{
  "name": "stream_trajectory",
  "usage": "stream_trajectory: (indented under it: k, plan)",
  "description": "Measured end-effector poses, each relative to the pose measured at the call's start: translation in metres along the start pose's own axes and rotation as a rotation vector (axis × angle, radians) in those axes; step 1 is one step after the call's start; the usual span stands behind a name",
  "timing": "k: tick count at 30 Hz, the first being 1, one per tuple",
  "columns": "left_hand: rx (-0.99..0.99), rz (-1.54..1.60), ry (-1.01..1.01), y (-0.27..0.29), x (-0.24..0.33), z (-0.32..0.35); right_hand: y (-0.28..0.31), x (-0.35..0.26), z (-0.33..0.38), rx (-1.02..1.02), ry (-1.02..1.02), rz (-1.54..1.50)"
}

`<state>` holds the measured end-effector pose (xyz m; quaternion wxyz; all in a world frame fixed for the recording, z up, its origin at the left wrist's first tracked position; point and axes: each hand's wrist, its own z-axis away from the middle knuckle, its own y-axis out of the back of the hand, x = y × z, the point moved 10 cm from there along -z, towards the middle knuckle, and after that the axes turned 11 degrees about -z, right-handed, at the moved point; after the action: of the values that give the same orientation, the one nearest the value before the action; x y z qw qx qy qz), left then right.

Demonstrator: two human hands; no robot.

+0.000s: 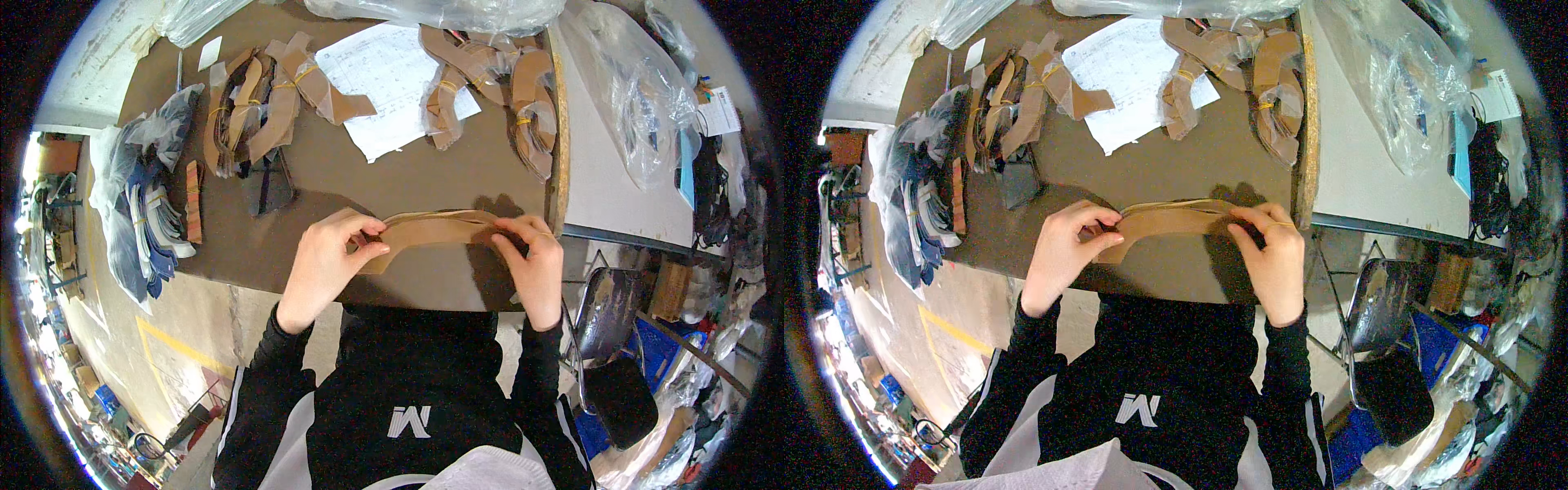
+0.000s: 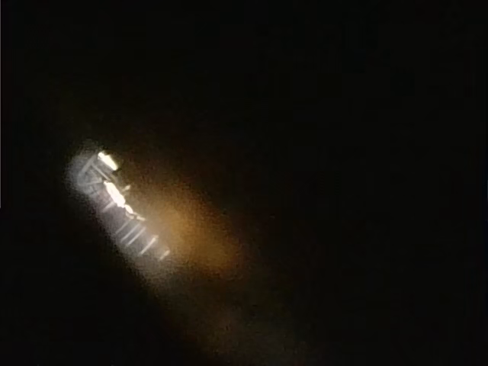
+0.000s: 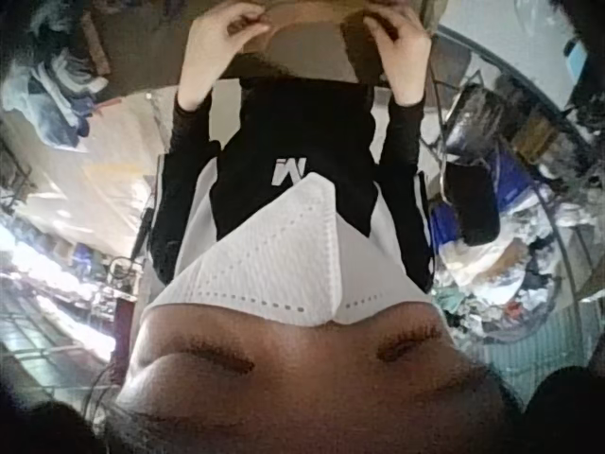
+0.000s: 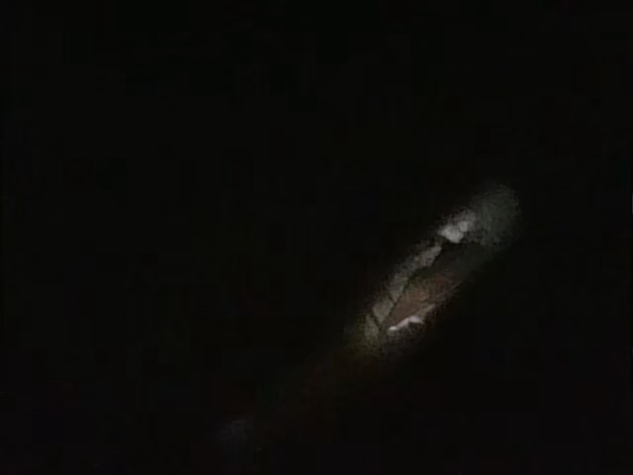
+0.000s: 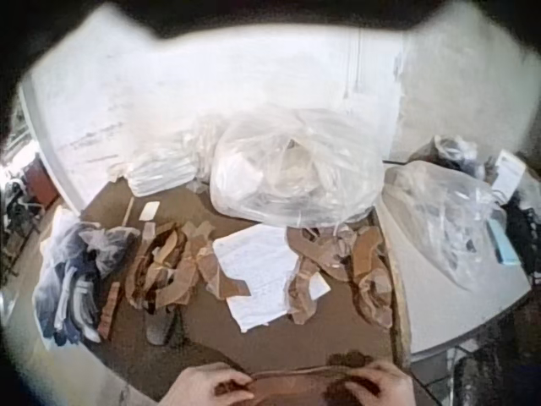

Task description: The person sorts blue and brown curved material pieces on a table, removes them from plastic packaging, and bundles them with rubber bands. The person also writes on a paper document with a pen.

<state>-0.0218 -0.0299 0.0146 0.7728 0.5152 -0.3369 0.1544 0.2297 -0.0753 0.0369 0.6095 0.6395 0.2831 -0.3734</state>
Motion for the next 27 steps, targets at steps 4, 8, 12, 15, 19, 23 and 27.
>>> stream_trajectory:
  k: [4, 8, 12, 15, 19, 23, 27]
  plan:
    - [0.159, -0.102, -0.019, 0.004, 0.016, 0.011, -0.006, -0.005, -0.001, -0.002, 0.009, 0.118]
    - [0.049, -0.236, -0.03, -0.011, 0.012, 0.009, -0.017, 0.006, -0.001, -0.117, -0.053, 0.131]
    - [0.08, -0.172, -0.221, -0.004, 0.033, 0.008, -0.013, -0.009, 0.0, -0.106, 0.106, 0.037]
    - [0.062, -0.058, -0.331, -0.001, 0.039, 0.01, -0.004, -0.02, 0.007, -0.123, 0.207, -0.229]
    - [-0.021, -0.154, -0.315, -0.013, 0.038, 0.007, -0.02, -0.014, 0.008, -0.239, 0.194, -0.06]
    - [-0.085, 0.012, -0.28, -0.011, 0.034, 0.001, -0.01, -0.001, 0.009, -0.165, 0.022, -0.281]
    - [-0.029, 0.134, -0.281, -0.002, 0.034, -0.004, 0.006, -0.001, 0.003, -0.093, 0.017, -0.325]
